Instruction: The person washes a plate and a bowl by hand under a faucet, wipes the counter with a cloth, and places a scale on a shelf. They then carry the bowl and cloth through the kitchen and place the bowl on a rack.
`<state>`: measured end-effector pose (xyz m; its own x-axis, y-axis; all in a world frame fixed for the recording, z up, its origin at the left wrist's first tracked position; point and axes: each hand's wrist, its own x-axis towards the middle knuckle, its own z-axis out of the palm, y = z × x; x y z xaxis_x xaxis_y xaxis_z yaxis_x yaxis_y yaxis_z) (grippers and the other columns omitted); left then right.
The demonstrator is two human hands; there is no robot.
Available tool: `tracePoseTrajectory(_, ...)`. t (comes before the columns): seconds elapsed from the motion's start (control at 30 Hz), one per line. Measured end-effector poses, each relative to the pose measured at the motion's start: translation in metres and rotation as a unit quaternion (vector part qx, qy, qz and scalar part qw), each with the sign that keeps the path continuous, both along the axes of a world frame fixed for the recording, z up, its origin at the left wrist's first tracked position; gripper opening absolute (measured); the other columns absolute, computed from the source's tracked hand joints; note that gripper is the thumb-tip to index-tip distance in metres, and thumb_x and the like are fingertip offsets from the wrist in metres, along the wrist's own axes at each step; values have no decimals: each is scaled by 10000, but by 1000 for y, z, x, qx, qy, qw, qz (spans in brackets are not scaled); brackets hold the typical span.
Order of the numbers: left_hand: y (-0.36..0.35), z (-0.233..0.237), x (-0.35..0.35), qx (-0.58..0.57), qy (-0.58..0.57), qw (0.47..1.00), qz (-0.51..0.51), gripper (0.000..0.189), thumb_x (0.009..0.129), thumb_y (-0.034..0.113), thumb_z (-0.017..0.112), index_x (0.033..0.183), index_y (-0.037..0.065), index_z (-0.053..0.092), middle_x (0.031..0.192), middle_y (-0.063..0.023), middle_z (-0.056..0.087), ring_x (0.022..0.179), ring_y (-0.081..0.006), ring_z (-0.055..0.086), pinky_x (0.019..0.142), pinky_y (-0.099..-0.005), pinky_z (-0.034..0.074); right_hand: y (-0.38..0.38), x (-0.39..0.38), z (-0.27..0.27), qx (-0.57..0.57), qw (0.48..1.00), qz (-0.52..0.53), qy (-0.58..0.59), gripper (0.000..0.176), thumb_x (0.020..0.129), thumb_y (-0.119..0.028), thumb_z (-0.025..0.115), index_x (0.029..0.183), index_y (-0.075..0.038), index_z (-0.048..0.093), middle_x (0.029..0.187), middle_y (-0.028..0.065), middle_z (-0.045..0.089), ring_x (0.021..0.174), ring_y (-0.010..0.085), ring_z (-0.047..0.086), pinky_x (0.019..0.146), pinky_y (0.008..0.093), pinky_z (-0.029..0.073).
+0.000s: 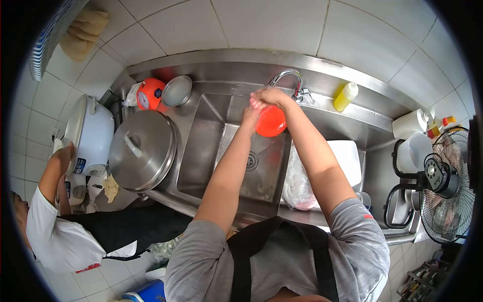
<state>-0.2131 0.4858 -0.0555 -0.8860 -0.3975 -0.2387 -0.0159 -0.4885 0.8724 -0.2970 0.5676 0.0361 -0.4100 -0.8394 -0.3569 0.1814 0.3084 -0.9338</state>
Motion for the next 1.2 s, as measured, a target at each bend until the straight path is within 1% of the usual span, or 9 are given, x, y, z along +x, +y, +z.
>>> tracePoseTrajectory(0.27,-39,24,25,-153,-128,980,-20,204,847,161,489,969,20,573,859,-65,612,749,-148,583,674,-283,471,-17,-22,-57,245,844,-55,473,279,777,-313,574,776,-37,612,739,132,603,726,178,597,593,308,496)
tracePoseTrajectory(0.33,-38,19,31,-127,-113,984,-44,195,837,147,492,962,23,576,847,-65,613,731,-150,585,659,-289,475,-15,-11,-41,8,989,-147,12,404,751,-432,583,714,-31,575,571,59,530,551,182,547,530,295,478)
tracePoseTrajectory(0.47,-20,8,22,-247,-100,959,-99,201,777,168,523,888,20,600,795,-89,618,746,-179,593,636,-319,467,-18,6,-23,-174,925,-124,-313,411,818,-425,502,557,-136,370,455,-24,349,384,112,354,370,226,324)
tracePoseTrajectory(0.6,10,12,5,-274,-46,960,-43,463,875,389,321,1146,27,420,1101,-123,524,944,-221,546,659,-298,469,-11,20,0,-97,983,68,-142,304,860,-306,472,787,-21,549,637,42,572,521,111,549,479,233,465)
tracePoseTrajectory(0.63,11,-67,-44,-187,331,922,77,539,867,496,278,1190,73,361,1057,-56,514,862,-201,546,633,-297,473,-9,23,3,-93,983,83,-131,286,865,-280,467,828,-11,555,706,46,590,589,118,572,543,218,476)
tracePoseTrajectory(0.67,19,-31,-31,69,232,966,89,560,838,549,311,1134,86,422,980,-43,535,810,-187,540,607,-320,471,-3,24,16,-83,984,121,-99,283,867,-272,465,853,-5,559,728,47,595,621,117,574,577,225,476)
tracePoseTrajectory(0.7,0,-80,-42,-280,-29,959,26,551,829,568,305,1117,118,441,952,-28,560,787,-186,557,600,-316,464,1,27,27,-63,993,92,-40,273,862,-265,477,850,-12,577,750,54,602,621,125,578,582,242,466)
tracePoseTrajectory(0.83,7,31,7,-437,-115,890,61,295,761,326,565,842,45,607,798,-132,615,769,-252,593,670,-344,451,5,5,-12,7,833,-109,542,398,832,-349,511,767,35,592,683,93,590,664,191,574,620,316,435)
tracePoseTrajectory(1.2,11,69,68,-493,-217,825,173,450,750,328,588,1087,46,489,1084,-131,505,1009,-263,473,848,-380,365,18,-2,-38,-17,900,21,436,261,821,-281,499,877,-39,580,783,174,601,774,317,574,692,373,416)
